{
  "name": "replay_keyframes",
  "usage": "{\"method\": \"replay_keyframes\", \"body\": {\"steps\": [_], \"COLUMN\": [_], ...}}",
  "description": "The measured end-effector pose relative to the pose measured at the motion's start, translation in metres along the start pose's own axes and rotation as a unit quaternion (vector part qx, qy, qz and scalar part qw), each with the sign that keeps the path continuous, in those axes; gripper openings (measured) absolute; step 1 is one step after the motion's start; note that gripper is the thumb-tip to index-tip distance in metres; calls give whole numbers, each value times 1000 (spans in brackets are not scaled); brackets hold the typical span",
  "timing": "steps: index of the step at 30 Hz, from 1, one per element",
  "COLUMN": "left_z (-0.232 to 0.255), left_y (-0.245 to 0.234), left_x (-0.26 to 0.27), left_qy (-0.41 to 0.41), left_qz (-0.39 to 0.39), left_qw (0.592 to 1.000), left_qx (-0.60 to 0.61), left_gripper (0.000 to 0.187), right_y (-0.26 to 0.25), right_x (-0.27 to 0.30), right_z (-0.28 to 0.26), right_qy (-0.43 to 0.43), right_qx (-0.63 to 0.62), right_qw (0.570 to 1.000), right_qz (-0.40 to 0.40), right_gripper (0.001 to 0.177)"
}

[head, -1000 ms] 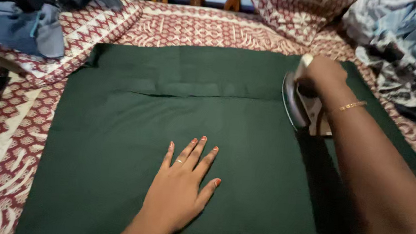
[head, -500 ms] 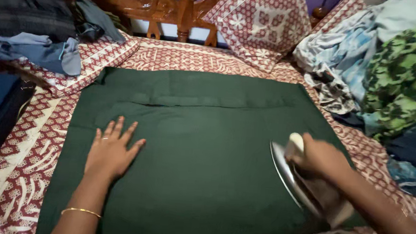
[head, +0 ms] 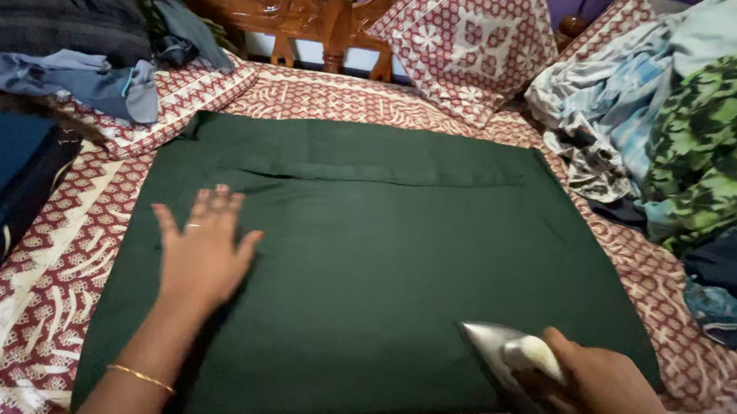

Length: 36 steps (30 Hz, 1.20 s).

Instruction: The person irons a dark green garment laid flat on a bed. They use an electric iron in their right hand and hold the fabric with their left hand, moving the iron back and forth across the surface.

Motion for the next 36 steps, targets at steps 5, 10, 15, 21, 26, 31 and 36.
{"method": "replay_keyframes", "body": {"steps": [5,10,15,21,26,31,36], "left_z": [59,80,36,-21,-24,-24,-27], "left_y": [-5,9,27,42,49,49,47], "left_x": [17,14,-22,-62,-71,-75,-89], "left_qy": [116,165,174,104,72,55,35], "left_qz": [-87,-174,-191,-145,-129,-127,-134], "left_qw": [985,968,960,976,982,984,988], "left_qx": [98,76,111,121,122,109,72], "left_gripper": [75,73,73,74,74,73,73], "right_y": [-13,-38,-50,-62,-70,-69,-65], "right_x": [-46,-116,-192,-295,-369,-430,-458], "right_z": [-46,-92,-125,-153,-162,-154,-132], "right_qy": [-91,-73,-51,9,-6,12,47], "right_qx": [59,116,131,145,129,122,123], "right_qw": [992,988,987,986,984,985,991], "right_qz": [62,67,75,76,125,125,18], "right_gripper": [60,48,49,68,72,71,73]}}
Point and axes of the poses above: each hand's wrist, its own x-axis away from the middle knuckle, its own y-axis out of the palm, z = x × y, the point moved 4 cm from there along -x, towards the middle knuckle, and after that the axes turned 8 degrees about -z, right-handed, at the moved point
